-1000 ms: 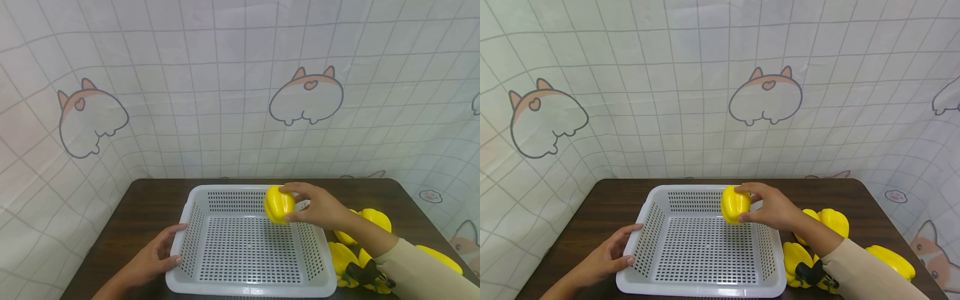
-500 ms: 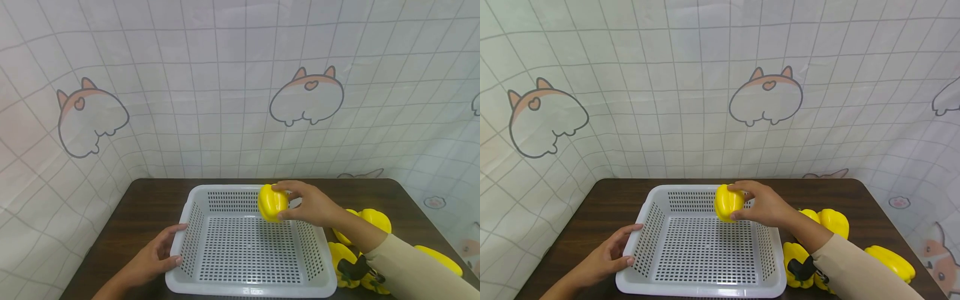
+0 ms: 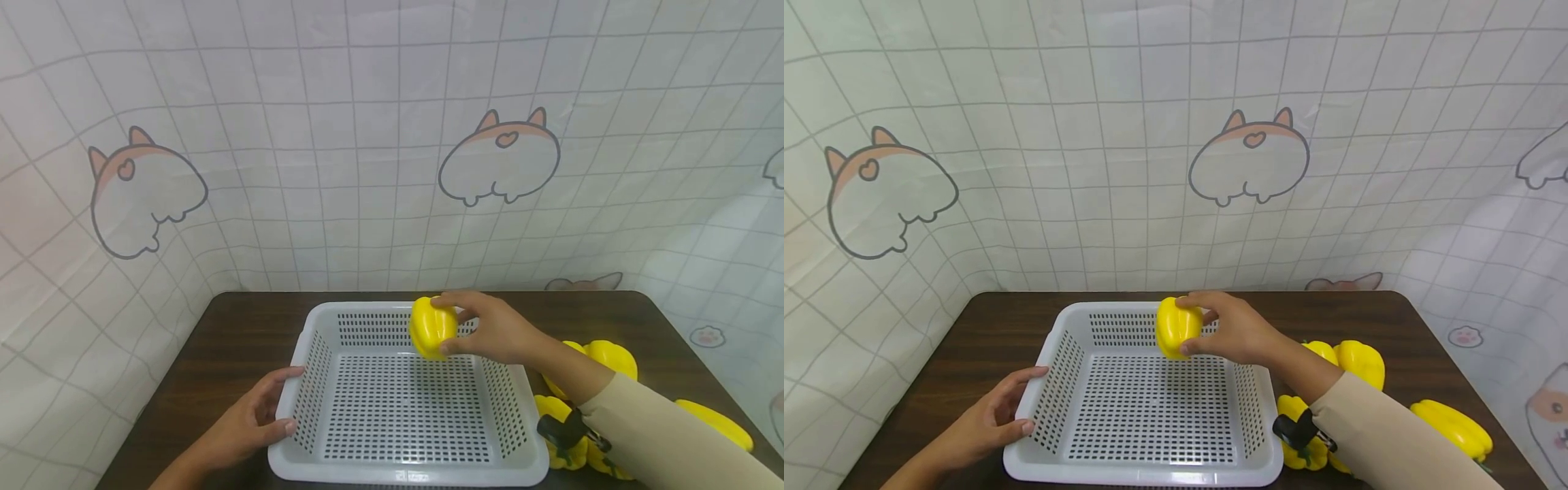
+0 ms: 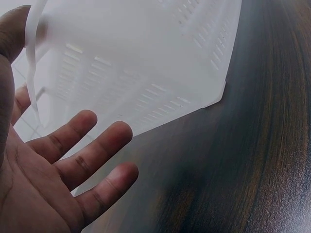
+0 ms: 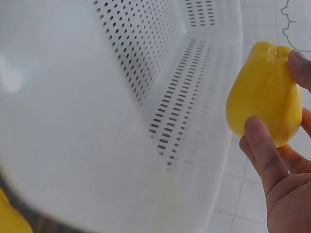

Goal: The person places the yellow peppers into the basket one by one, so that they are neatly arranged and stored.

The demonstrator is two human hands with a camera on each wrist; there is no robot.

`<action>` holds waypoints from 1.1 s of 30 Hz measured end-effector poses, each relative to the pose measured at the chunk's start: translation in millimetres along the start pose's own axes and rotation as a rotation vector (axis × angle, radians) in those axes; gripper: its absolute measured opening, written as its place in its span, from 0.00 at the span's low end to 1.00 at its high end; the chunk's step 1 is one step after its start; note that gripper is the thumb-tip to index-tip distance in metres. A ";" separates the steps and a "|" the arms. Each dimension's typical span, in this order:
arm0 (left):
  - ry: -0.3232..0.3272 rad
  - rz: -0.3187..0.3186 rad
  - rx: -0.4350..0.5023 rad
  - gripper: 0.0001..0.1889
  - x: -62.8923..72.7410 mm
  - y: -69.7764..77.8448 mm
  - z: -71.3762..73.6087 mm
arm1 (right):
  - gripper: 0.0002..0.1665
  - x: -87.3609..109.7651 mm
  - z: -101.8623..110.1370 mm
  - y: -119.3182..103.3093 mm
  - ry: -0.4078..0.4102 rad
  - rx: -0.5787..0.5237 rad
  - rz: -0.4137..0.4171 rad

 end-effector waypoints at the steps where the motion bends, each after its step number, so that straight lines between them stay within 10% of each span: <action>1: 0.001 0.003 -0.003 0.37 0.0 0.2 0.1 | 0.44 -0.9 -0.2 -1.3 -0.001 -0.001 0.000; 33: 0.002 0.005 -0.005 0.37 1.0 0.0 1.3 | 0.44 -26.2 -26.0 -22.2 -0.037 -0.063 0.017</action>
Point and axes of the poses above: each hand's wrist, its own x-axis away from the middle knuckle, its own z-axis out of the back of the hand, y = z × x, the point moved 3 cm from there along -x, towards the middle knuckle, and after that the axes turned 4 degrees about -y, right-handed, at the moved point
